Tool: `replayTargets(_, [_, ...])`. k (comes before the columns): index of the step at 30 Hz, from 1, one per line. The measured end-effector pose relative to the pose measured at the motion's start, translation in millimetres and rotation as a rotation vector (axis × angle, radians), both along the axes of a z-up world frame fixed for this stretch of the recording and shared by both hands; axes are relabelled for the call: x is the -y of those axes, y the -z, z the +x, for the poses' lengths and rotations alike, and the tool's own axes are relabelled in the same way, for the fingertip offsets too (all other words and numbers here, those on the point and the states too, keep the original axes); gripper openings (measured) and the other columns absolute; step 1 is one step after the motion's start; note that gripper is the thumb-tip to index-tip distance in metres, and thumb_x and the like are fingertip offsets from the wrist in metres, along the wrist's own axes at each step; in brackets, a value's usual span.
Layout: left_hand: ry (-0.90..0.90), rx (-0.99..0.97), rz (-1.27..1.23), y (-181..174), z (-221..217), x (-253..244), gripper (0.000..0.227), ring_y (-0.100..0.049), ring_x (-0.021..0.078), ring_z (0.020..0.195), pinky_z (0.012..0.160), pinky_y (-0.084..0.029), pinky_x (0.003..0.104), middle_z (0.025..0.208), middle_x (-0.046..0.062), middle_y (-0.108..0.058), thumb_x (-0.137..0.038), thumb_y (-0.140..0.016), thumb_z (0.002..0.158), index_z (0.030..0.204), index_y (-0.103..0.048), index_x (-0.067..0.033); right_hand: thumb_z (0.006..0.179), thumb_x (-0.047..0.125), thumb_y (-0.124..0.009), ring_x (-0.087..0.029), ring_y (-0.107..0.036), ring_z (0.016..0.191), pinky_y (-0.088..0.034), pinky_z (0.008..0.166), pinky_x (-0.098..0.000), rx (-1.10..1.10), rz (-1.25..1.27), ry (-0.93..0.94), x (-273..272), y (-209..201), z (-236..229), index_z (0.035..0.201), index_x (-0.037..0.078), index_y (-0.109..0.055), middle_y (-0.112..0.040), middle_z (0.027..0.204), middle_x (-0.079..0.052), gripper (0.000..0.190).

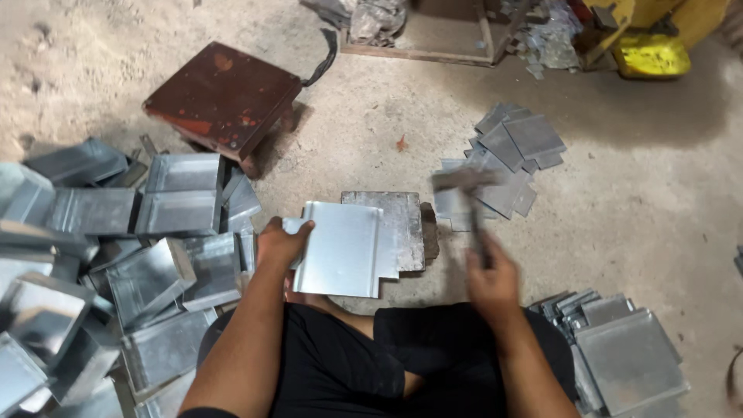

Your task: The person sits on the floor and uses a hammer to strike the edges of stacked metal sheets placed on a small metal block. They repeatedly hit the edges to flatten or shape them, occasionally adjusting the stack's position.

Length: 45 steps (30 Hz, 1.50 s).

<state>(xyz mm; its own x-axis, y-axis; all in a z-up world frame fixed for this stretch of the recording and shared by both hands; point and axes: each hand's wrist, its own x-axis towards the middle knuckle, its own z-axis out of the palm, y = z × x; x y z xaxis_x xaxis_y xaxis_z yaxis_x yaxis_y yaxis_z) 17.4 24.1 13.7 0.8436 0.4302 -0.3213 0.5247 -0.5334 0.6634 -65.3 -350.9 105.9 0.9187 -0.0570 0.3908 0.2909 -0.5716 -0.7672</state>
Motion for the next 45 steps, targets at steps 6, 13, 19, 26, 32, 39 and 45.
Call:
replayTargets(6, [0.064, -0.103, -0.085, -22.5, 6.4, 17.7, 0.084, -0.073, 0.0366, 0.107, 0.085, -0.062, 0.045, 0.121, 0.024, -0.070, -0.058, -0.080, 0.075, 0.134, -0.059, -0.0020, 0.118, 0.020, -0.051, -0.019, -0.051, 0.048, -0.050, 0.055, -0.0281, 0.845, 0.209, 0.049, 23.6, -90.0, -19.0, 0.135, 0.021, -0.044, -0.059, 0.082, -0.003, 0.018])
replayTargets(13, [0.059, -0.054, -0.085, -27.8, 1.6, 15.8, 0.082, -0.074, 0.0353, 0.105, 0.087, -0.061, 0.044, 0.117, 0.024, -0.072, -0.058, -0.081, 0.074, 0.131, -0.063, -0.0021, 0.104, 0.013, -0.051, -0.025, -0.056, 0.054, -0.046, 0.051, -0.0344, 0.405, -0.466, 0.263, -14.3, 13.0, 29.9, 0.132, 0.002, -0.042, -0.062, 0.083, -0.021, 0.032])
replayTargets(19, [0.057, -0.052, -0.056, -24.8, -0.3, 15.5, 0.082, -0.070, 0.0361, 0.109, 0.091, -0.058, 0.044, 0.121, 0.023, -0.069, -0.059, -0.081, 0.074, 0.131, -0.063, -0.0033, 0.092, 0.009, -0.061, -0.024, -0.059, 0.059, -0.047, 0.056, -0.0373, -0.414, -0.306, 0.064, -31.5, 53.8, 27.9, 0.127, 0.005, -0.060, -0.063, 0.068, -0.013, 0.035])
replayTargets(26, [0.083, -0.099, -0.089, -23.0, 4.0, 14.3, 0.081, -0.072, 0.0347, 0.112, 0.095, -0.058, 0.043, 0.123, 0.022, -0.072, -0.061, -0.078, 0.076, 0.132, -0.064, -0.0037, 0.108, 0.015, -0.059, -0.013, -0.055, 0.057, -0.049, 0.053, -0.0312, 0.313, 0.419, -0.197, -21.2, -82.7, 8.1, 0.121, 0.007, -0.049, -0.057, 0.076, -0.002, 0.018])
replayTargets(32, [0.058, -0.107, -0.133, -35.0, 2.2, 17.3, 0.083, -0.072, 0.0339, 0.111, 0.092, -0.058, 0.043, 0.123, 0.021, -0.070, -0.058, -0.080, 0.074, 0.133, -0.061, -0.0036, 0.111, 0.022, -0.061, -0.010, -0.052, 0.053, -0.047, 0.053, -0.0299, 0.706, 0.559, -0.202, -42.8, -52.5, 22.7, 0.126, 0.015, -0.050, -0.056, 0.074, -0.004, 0.020])
replayTargets(39, [0.072, -0.056, -0.084, -30.2, 3.9, 12.6, 0.079, -0.070, 0.0356, 0.113, 0.094, -0.056, 0.044, 0.124, 0.022, -0.070, -0.060, -0.080, 0.075, 0.129, -0.065, -0.0035, 0.089, 0.020, -0.075, -0.013, -0.057, 0.061, -0.048, 0.060, -0.0324, -0.417, -0.269, 0.022, -60.9, 19.4, 34.8, 0.140, 0.013, -0.059, -0.067, 0.072, -0.007, 0.054])
replayTargets(45, [0.069, -0.081, -0.109, -27.2, 2.3, 16.6, 0.079, -0.070, 0.0340, 0.112, 0.093, -0.057, 0.044, 0.124, 0.020, -0.070, -0.060, -0.080, 0.074, 0.130, -0.064, -0.0059, 0.101, 0.009, -0.070, -0.010, -0.055, 0.064, -0.047, 0.057, -0.0250, 0.181, 0.209, 0.019, -33.1, -68.8, 7.9, 0.142, 0.001, -0.059, -0.064, 0.082, -0.002, 0.043])
